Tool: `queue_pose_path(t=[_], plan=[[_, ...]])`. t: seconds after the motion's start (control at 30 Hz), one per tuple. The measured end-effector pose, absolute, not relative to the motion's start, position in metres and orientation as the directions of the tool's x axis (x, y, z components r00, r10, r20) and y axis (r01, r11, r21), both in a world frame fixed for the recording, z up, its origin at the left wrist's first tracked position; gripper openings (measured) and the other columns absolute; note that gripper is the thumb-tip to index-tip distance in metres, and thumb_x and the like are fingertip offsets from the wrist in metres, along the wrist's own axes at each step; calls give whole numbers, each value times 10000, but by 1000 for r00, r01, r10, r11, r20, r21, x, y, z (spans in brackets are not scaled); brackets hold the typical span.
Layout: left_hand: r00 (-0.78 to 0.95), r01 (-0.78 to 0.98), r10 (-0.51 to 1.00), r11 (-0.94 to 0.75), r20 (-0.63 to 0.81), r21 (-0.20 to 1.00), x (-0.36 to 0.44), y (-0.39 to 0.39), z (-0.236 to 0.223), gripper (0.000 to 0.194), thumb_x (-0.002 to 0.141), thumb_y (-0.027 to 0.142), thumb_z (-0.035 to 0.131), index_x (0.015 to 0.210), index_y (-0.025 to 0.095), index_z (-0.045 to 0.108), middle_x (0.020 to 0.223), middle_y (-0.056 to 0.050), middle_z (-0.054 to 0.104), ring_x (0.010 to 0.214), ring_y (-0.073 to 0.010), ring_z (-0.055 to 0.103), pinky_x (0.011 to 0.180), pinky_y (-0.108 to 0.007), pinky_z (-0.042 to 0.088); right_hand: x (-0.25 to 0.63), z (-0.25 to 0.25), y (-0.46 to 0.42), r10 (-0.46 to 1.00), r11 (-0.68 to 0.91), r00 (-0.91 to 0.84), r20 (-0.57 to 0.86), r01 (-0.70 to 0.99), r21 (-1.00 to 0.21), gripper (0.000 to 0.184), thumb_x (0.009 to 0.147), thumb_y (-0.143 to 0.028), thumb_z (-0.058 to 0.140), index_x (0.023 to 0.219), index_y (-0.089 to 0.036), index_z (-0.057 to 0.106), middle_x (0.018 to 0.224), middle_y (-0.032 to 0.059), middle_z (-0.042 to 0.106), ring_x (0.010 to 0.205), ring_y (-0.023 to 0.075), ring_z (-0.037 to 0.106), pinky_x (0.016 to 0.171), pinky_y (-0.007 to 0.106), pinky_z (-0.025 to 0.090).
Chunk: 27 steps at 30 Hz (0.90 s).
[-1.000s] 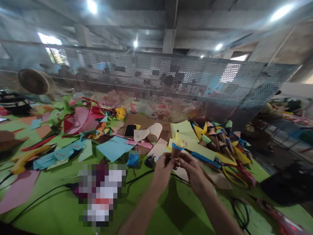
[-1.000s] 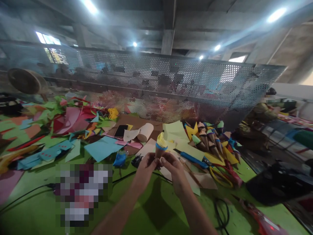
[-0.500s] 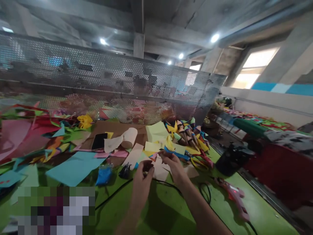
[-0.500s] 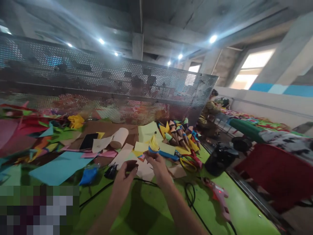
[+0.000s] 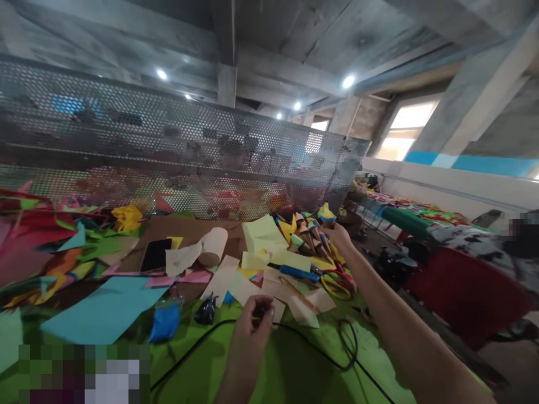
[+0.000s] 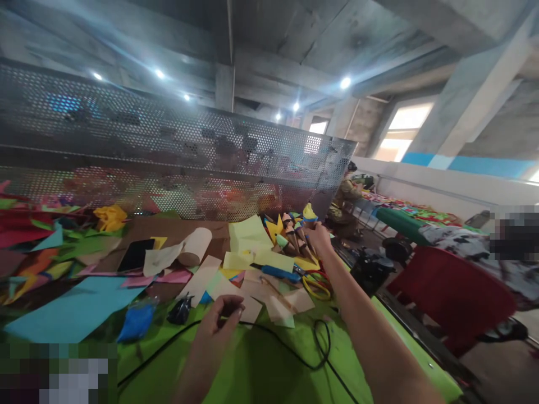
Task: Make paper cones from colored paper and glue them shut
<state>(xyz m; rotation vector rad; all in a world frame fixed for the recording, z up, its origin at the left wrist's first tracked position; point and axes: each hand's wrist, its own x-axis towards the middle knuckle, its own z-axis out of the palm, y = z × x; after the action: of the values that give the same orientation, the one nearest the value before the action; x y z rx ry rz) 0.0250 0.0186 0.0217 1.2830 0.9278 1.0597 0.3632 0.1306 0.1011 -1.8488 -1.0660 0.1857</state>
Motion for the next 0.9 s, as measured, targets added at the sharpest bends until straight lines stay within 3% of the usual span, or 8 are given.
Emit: queue_pose_path(t=[0.27, 0.47, 0.63, 0.8, 0.9], plan=[[185, -73, 982, 50, -36, 996, 31, 12, 23, 337, 759, 494, 647, 919, 198, 654, 740, -10, 587, 640, -163, 516, 609, -259, 407, 413, 90, 171, 694, -488, 696, 186, 644, -590, 351, 931, -341, 621, 1242, -183, 580, 1249, 88, 605, 1053, 236, 630, 866, 436, 543], [192, -30, 977, 96, -88, 995, 34, 15, 16, 407, 733, 546, 650, 947, 199, 653, 708, 2, 544, 608, -158, 493, 582, -257, 385, 426, 80, 196, 684, -543, 702, 199, 672, -503, 345, 930, -340, 623, 1237, -188, 584, 1250, 88, 605, 1062, 237, 627, 872, 435, 540], [212, -21, 974, 81, -75, 997, 28, 20, 13, 411, 761, 539, 633, 980, 192, 653, 723, -4, 552, 635, -163, 519, 604, -259, 403, 419, 76, 191, 695, -498, 684, 222, 680, -538, 340, 933, -339, 618, 1238, -190, 584, 1255, 86, 604, 1059, 235, 627, 871, 437, 541], [279, -67, 956, 112, -89, 991, 25, 23, 10, 403, 740, 505, 699, 989, 190, 665, 718, -7, 575, 659, -168, 537, 626, -262, 421, 403, 89, 168, 702, -386, 671, 240, 641, -664, 312, 939, -337, 608, 1212, -185, 594, 1234, 83, 611, 1038, 224, 630, 865, 432, 539], [187, -181, 982, 76, -41, 981, 27, 24, 12, 398, 747, 526, 690, 953, 185, 673, 768, -27, 622, 678, -164, 539, 637, -262, 420, 378, 102, 149, 744, -225, 618, 255, 592, -774, 282, 887, -410, 652, 1001, -151, 649, 997, 50, 670, 871, 189, 638, 768, 359, 525]])
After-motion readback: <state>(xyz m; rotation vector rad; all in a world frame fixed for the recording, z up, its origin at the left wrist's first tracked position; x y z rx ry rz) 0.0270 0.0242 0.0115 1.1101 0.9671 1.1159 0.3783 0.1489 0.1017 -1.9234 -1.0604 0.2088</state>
